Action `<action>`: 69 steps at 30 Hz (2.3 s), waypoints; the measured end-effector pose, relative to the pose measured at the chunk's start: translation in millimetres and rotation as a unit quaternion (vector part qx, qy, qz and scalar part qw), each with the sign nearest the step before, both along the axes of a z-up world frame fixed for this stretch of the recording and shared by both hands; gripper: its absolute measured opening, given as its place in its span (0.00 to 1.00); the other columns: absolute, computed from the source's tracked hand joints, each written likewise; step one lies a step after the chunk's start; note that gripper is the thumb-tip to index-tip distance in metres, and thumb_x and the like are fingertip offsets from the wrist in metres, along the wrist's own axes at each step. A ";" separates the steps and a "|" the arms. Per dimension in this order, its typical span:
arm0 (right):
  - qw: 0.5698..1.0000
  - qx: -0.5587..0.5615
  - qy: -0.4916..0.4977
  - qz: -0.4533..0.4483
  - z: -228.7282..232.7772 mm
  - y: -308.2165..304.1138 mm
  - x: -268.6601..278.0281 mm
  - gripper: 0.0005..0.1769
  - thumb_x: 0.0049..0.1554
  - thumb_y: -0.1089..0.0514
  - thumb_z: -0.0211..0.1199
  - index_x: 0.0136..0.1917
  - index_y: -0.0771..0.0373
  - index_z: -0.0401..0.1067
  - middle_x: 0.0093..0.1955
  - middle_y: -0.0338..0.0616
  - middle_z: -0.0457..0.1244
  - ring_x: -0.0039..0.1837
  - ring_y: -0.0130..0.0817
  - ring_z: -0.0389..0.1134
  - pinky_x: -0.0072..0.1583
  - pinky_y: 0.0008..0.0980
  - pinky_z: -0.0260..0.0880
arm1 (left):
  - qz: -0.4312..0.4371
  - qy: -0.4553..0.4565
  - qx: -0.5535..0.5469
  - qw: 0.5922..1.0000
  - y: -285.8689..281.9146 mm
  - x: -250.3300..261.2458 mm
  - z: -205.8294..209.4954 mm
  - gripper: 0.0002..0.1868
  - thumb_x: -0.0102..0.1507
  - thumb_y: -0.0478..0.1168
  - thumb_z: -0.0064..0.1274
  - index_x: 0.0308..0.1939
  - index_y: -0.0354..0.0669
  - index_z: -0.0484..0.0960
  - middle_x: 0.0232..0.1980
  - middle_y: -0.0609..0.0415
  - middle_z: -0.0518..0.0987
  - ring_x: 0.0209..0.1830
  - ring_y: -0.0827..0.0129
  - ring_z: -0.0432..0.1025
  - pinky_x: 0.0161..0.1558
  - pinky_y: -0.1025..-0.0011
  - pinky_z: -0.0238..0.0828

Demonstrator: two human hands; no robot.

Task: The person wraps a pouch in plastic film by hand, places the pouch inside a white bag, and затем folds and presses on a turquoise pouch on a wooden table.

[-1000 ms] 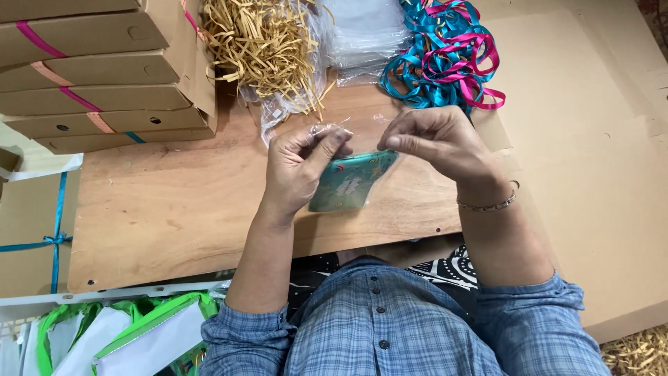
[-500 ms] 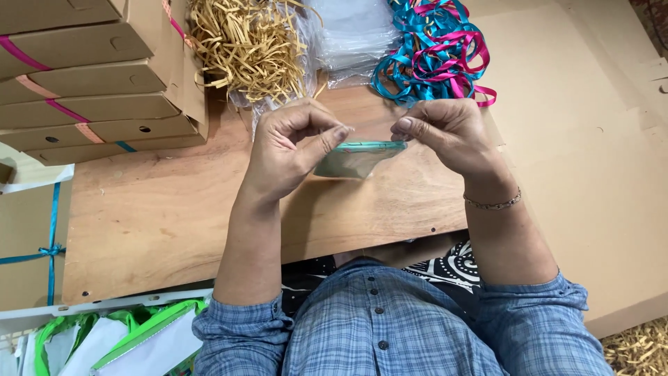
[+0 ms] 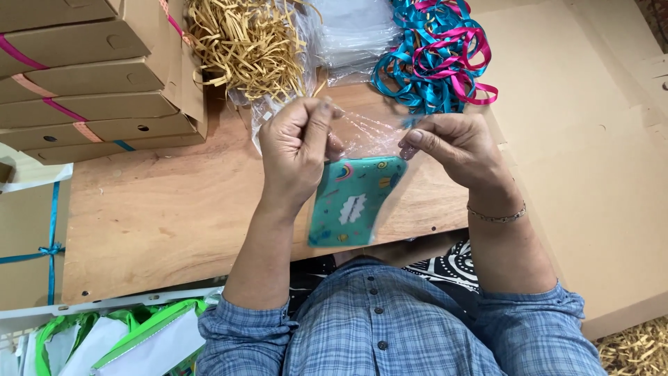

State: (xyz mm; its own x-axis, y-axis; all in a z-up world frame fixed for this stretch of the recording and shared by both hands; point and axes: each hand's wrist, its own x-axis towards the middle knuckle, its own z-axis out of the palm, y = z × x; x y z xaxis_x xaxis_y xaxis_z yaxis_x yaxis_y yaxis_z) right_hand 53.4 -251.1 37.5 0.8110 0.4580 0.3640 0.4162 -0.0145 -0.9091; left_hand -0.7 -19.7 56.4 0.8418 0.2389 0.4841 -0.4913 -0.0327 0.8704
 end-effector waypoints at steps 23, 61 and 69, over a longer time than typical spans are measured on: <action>0.997 0.024 0.065 -0.029 21.3 -9.3 13.7 0.10 0.66 0.63 0.61 0.44 0.70 0.76 0.41 0.47 0.69 0.43 0.26 0.69 0.50 0.23 0.70 | -0.166 0.061 -0.030 0.984 0.8 55.4 -69.7 0.09 0.60 0.33 0.68 0.44 0.44 0.88 0.35 0.58 0.84 0.39 0.83 0.74 0.47 0.80 0.74; 0.950 -0.237 0.146 -0.143 -182.6 -49.3 -20.1 0.10 0.63 0.52 0.64 0.49 0.57 0.82 0.36 0.44 0.71 0.45 0.37 0.73 0.52 0.37 0.70 | -0.120 0.190 0.421 0.879 -17.4 -11.3 -209.1 0.08 0.63 0.46 0.54 0.32 0.54 0.87 0.32 0.51 0.82 0.40 0.54 0.76 0.43 0.59 0.74; 0.876 -0.403 0.132 -0.230 -181.3 -41.2 -9.7 0.10 0.59 0.43 0.65 0.49 0.45 0.81 0.38 0.38 0.72 0.51 0.44 0.74 0.52 0.43 0.72 | -0.007 0.240 0.417 0.877 -31.6 -9.8 -218.0 0.08 0.62 0.50 0.55 0.37 0.53 0.81 0.29 0.54 0.81 0.36 0.53 0.78 0.41 0.55 0.76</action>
